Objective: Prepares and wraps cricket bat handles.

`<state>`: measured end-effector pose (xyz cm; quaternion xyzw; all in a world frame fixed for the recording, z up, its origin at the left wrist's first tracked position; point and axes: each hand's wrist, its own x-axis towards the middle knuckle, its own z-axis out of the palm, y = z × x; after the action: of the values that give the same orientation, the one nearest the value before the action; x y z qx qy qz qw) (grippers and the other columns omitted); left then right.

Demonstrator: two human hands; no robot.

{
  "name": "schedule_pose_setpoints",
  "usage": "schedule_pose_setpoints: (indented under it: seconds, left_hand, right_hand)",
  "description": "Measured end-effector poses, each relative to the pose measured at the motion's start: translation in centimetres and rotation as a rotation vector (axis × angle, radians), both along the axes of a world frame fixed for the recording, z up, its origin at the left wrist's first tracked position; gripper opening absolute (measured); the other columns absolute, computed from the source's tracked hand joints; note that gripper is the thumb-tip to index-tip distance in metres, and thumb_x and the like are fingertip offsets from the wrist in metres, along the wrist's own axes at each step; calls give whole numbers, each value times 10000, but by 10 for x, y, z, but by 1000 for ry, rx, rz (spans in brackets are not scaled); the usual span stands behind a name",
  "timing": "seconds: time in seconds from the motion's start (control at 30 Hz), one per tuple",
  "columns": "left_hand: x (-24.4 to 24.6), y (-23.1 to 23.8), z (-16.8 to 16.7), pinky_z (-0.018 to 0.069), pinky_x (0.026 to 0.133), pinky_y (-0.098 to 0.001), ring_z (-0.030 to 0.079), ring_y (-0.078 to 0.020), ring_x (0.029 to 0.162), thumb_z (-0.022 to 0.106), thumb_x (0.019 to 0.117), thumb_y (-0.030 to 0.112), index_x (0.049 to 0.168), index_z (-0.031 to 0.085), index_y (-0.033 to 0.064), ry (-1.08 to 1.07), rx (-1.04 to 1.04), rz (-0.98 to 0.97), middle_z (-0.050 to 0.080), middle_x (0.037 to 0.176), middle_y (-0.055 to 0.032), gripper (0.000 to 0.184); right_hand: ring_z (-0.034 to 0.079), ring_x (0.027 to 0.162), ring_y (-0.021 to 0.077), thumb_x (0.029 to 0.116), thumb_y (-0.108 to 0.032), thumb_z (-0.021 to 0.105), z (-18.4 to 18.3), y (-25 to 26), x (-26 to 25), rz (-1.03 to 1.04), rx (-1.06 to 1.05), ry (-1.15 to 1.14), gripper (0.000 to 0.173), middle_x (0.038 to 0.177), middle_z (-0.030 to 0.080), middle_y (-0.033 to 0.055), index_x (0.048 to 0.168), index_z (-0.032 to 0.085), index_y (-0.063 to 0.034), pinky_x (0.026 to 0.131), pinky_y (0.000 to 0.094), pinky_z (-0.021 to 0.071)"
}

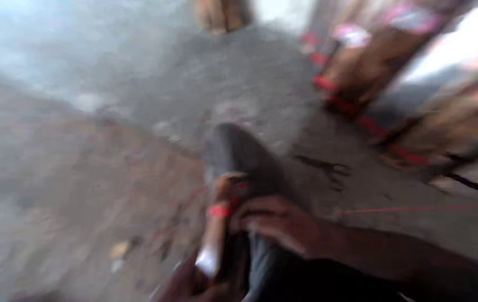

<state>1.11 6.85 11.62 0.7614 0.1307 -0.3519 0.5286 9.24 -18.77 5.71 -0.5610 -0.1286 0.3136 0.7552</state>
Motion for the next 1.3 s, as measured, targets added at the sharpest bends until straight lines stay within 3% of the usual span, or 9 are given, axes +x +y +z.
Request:
schedule_pose_setpoints:
  seconds: [0.07, 0.13, 0.3, 0.47, 0.57, 0.67, 0.77, 1.17, 1.3]
  left_hand:
    - [7, 10, -16, 626, 747, -367, 712, -123, 825, 840, 820, 330, 1536, 434, 222, 23, -7, -32, 723, 963, 2, 830]
    - [4, 16, -27, 608, 712, -349, 676, -114, 785, 818, 844, 408, 1564, 401, 333, 2, -63, -39, 679, 911, 30, 835]
    - [0, 21, -30, 612, 727, -356, 685, -138, 805, 794, 882, 361, 1535, 439, 349, -48, -168, -31, 689, 925, 7, 743]
    - [0, 32, -35, 618, 891, -417, 707, -194, 1030, 770, 904, 380, 1557, 425, 333, -125, -189, 0, 702, 1212, -28, 740]
    - [-8, 16, -17, 542, 1046, -448, 584, -136, 1303, 688, 939, 482, 1537, 457, 353, -460, 371, 54, 568, 1474, 73, 654]
    - [-16, -41, -19, 405, 1032, -689, 489, -392, 1381, 657, 905, 585, 1494, 534, 178, -708, 1027, -58, 502, 1532, -141, 727]
    - [-16, -82, -58, 364, 1031, -656, 382, -319, 1472, 608, 889, 620, 1606, 354, 281, -626, 1293, -196, 267, 1689, -19, 833]
    - [-3, -74, -77, 466, 888, -504, 558, -278, 1264, 592, 942, 578, 1619, 296, 336, -703, 1389, -245, 378, 1625, -23, 778]
    - [5, -71, -74, 511, 744, -490, 615, -320, 1098, 604, 928, 606, 1576, 321, 475, -690, 1366, -252, 476, 1516, -81, 719]
  right_hand:
    - [503, 606, 38, 1040, -180, 518, -3, 3, 3, 11, -94, 97, 239, 833, 637, -11, 1133, 736, -148, 522, 187, 423]
    - [454, 545, 51, 1028, -203, 560, -4, 4, 3, -8, -124, 157, 202, 738, 579, -1, 1090, 750, -175, 479, 185, 387]
    - [450, 534, 32, 1031, -207, 576, -7, 6, 4, -2, -15, 257, 177, 702, 552, 2, 1069, 743, -158, 481, 171, 400]
    - [416, 504, 32, 1031, -229, 586, -11, 13, 6, 18, 117, 401, 161, 653, 469, -11, 1084, 715, -147, 471, 177, 392]
    - [420, 514, 50, 1047, -206, 550, -7, 25, 15, -3, 74, 409, 201, 700, 513, 18, 1125, 718, -130, 465, 187, 378]
    - [422, 504, 65, 1062, -197, 532, -2, 37, 24, -20, 6, 406, 228, 713, 522, 32, 1162, 718, -112, 451, 197, 390]
    - [377, 485, 54, 1045, -236, 559, -3, 36, 19, -46, -87, 400, 210, 664, 457, 4, 1150, 717, -146, 438, 188, 341]
    - [405, 507, 58, 1024, -217, 599, -45, -17, -27, -167, -117, 591, 177, 702, 516, 20, 1106, 737, -141, 452, 201, 359]
    - [417, 507, 73, 1039, -234, 579, -46, -13, -25, -187, -144, 645, 191, 695, 496, 26, 1126, 721, -141, 456, 206, 380]
